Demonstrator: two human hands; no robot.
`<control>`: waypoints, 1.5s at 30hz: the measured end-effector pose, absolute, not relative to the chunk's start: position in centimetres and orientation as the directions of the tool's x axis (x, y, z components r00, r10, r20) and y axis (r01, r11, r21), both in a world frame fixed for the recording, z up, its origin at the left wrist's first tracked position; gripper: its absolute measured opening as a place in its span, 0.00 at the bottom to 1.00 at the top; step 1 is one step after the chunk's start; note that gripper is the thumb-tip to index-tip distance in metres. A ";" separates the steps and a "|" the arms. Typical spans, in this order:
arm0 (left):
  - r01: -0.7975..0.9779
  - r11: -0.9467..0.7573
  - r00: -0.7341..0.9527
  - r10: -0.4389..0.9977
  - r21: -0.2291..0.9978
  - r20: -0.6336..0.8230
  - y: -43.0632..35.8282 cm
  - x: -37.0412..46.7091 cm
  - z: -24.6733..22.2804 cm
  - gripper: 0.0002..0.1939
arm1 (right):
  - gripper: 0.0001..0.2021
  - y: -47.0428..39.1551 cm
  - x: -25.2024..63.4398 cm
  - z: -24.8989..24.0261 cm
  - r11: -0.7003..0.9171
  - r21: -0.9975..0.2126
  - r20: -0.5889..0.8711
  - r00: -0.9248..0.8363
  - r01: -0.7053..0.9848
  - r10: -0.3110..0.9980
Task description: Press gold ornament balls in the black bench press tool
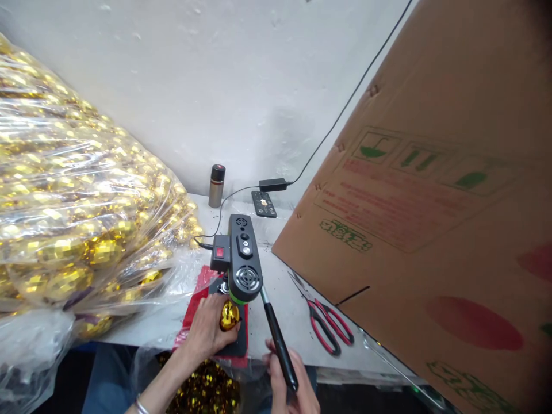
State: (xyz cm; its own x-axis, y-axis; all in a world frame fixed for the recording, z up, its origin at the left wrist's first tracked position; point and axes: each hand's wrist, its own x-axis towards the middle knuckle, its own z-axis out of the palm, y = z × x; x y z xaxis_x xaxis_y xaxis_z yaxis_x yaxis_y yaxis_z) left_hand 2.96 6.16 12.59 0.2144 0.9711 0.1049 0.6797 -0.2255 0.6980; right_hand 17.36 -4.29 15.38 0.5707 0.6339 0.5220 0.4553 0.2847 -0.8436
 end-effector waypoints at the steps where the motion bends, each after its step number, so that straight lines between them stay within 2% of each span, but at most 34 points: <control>1: 0.663 -0.262 0.214 0.964 0.702 0.158 6.1 3.0 12.0 0.20 | 0.08 -3.9 17.6 16.2 0.314 -0.822 0.557 0.559 0.474 0.614; 4: 0.622 -0.299 0.198 0.954 0.724 0.224 6.1 2.9 10.3 0.20 | 0.15 -2.9 18.5 18.2 0.473 -0.675 0.731 0.431 0.566 0.529; 7: 0.607 -0.309 0.221 0.951 0.732 0.218 6.2 2.8 9.7 0.22 | 0.19 -1.9 19.2 20.0 0.593 -0.499 0.855 0.248 0.631 0.456; 10: 0.611 -0.301 0.227 0.953 0.733 0.202 6.3 2.9 9.8 0.21 | 0.18 -0.9 19.3 22.2 0.629 -0.438 0.872 0.135 0.643 0.470; 13: 0.613 -0.283 0.217 0.958 0.738 0.187 6.3 3.1 9.8 0.20 | 0.13 0.2 19.0 23.9 0.703 -0.370 0.876 -0.023 0.607 0.481; 16: 0.601 -0.279 0.213 0.959 0.749 0.186 6.3 3.2 9.7 0.20 | 0.14 1.1 18.5 23.7 0.743 -0.338 0.898 -0.038 0.578 0.438; 21: 0.578 -0.249 0.219 0.965 0.777 0.146 6.2 3.1 10.3 0.21 | 0.17 1.3 17.1 20.9 0.663 -0.401 0.882 0.070 0.632 0.467; 28: 0.570 -0.245 0.212 0.966 0.785 0.148 6.2 3.2 10.3 0.21 | 0.19 1.3 15.5 19.4 0.624 -0.463 0.883 0.265 0.629 0.388; 45: 0.603 -0.266 0.216 0.962 0.752 0.167 6.0 3.4 10.2 0.19 | 0.20 0.9 14.9 18.9 0.617 -0.521 0.853 0.319 0.591 0.414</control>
State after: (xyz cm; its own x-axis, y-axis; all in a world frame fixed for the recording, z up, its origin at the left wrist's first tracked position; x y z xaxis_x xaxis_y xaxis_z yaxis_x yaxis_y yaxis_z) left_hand 3.43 5.99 10.15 0.2162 0.9620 0.1669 0.6026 -0.2659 0.7525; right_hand 14.93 0.88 18.86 0.3193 0.4139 0.8525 0.5906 0.6167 -0.5206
